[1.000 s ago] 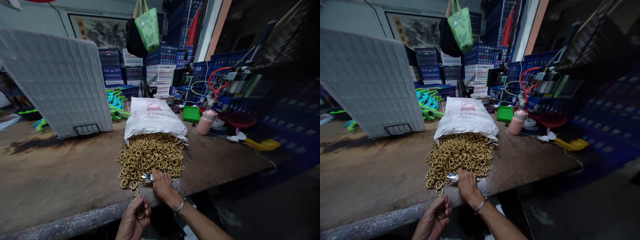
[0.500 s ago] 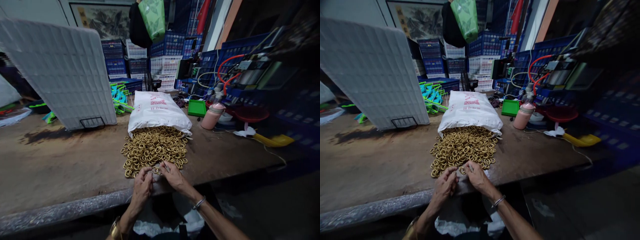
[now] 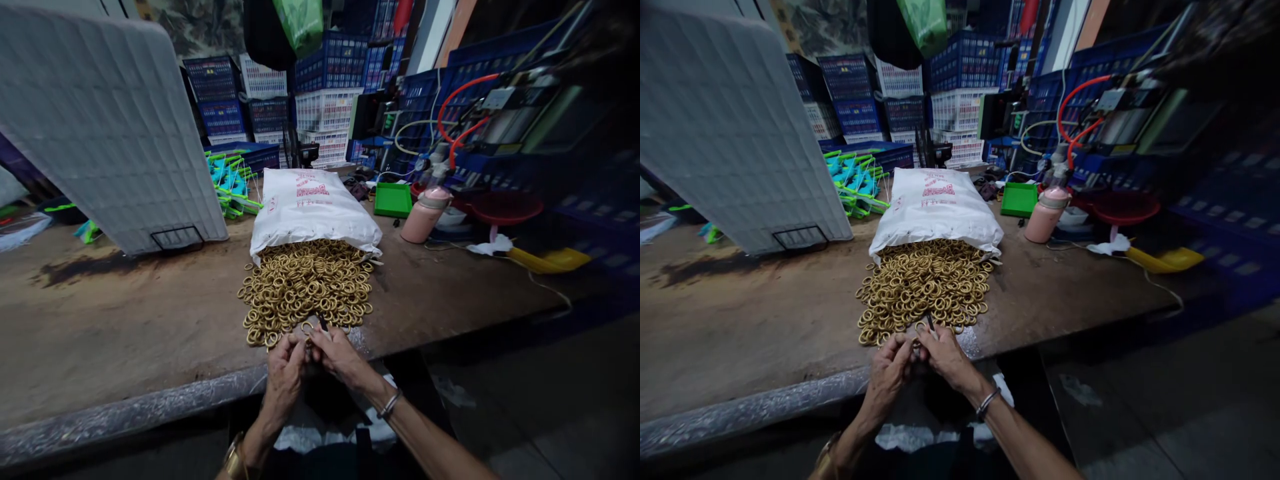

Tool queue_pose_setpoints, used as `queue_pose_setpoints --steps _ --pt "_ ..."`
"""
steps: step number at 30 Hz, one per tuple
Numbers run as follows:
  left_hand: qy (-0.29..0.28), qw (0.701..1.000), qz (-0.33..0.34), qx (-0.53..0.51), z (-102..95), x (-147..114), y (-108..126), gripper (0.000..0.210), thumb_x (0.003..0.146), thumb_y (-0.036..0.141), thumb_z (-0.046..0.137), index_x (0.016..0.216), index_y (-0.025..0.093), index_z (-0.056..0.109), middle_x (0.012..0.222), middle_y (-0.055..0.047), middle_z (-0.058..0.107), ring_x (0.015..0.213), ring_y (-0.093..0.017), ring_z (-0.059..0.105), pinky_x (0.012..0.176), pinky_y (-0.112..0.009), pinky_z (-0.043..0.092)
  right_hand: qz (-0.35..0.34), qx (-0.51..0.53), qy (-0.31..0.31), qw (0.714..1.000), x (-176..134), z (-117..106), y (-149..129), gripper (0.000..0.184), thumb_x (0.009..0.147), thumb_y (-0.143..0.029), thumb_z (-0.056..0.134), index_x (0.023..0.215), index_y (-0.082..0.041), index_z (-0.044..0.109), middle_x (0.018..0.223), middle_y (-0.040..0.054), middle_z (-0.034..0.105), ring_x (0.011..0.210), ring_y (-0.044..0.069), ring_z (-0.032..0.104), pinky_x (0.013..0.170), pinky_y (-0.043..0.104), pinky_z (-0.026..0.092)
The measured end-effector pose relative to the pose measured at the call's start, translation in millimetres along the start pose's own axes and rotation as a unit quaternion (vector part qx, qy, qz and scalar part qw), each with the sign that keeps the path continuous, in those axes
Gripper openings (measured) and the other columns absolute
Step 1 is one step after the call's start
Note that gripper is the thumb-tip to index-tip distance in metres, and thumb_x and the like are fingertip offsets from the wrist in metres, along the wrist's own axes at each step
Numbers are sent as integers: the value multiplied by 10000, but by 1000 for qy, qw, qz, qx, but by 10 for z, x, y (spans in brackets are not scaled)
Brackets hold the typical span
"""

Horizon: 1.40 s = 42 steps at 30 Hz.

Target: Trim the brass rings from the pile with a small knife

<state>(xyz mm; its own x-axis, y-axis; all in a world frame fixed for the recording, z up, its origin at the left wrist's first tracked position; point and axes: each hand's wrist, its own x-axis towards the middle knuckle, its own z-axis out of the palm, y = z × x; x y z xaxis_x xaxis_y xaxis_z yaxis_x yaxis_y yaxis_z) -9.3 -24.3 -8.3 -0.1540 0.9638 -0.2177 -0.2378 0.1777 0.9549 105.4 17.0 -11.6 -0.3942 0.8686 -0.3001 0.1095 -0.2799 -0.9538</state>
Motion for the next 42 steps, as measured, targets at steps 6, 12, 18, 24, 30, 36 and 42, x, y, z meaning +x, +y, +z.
queue_pose_setpoints --steps 6,12,18,24,30,36,42 --pt "-47 998 -49 6 -57 -75 0 328 722 470 558 640 159 494 481 69 420 373 -30 294 383 -165 201 -111 -154 54 980 32 23 -9 210 745 -333 475 612 -172 452 534 -59 423 525 73 386 519 189 323" --pt "-73 994 -69 -41 -107 -109 -1 310 741 463 542 661 167 490 440 89 346 363 -32 242 372 -163 167 -104 -146 13 984 -10 50 -69 200 798 -283 389 651 -172 465 554 -44 454 538 83 429 530 188 334" --pt "-46 992 -74 -87 -136 -115 -28 285 732 444 568 707 181 461 510 79 428 372 -22 269 364 -143 171 -141 -297 63 942 -44 25 6 150 798 -194 374 711 -177 494 619 -15 514 569 96 450 550 198 310" --pt "-17 992 -72 -105 -123 -88 -26 315 677 433 635 778 171 492 580 50 508 428 -25 357 408 -137 244 -151 -463 26 873 -129 52 23 227 676 -65 390 825 -177 520 671 9 554 600 119 469 558 222 265" --pt "14 998 -38 -44 -144 -99 -39 360 638 485 644 699 163 496 539 55 490 403 -28 327 393 -150 245 -145 -525 24 838 -117 58 63 325 679 -82 386 972 -167 497 742 36 576 658 148 491 593 245 269" --pt "-36 992 -84 -81 -174 -267 16 313 714 449 595 677 167 465 542 58 478 386 -17 296 366 -142 184 -131 -540 69 828 -17 22 62 275 722 -103 399 980 -161 474 731 38 594 638 150 512 561 244 247" --pt "-40 975 -128 -179 -177 -280 44 309 717 445 587 727 143 523 723 -13 563 455 -37 383 352 -145 210 -99 -588 158 787 115 111 -26 163 780 -164 415 930 -169 481 771 66 623 698 176 560 573 260 245"
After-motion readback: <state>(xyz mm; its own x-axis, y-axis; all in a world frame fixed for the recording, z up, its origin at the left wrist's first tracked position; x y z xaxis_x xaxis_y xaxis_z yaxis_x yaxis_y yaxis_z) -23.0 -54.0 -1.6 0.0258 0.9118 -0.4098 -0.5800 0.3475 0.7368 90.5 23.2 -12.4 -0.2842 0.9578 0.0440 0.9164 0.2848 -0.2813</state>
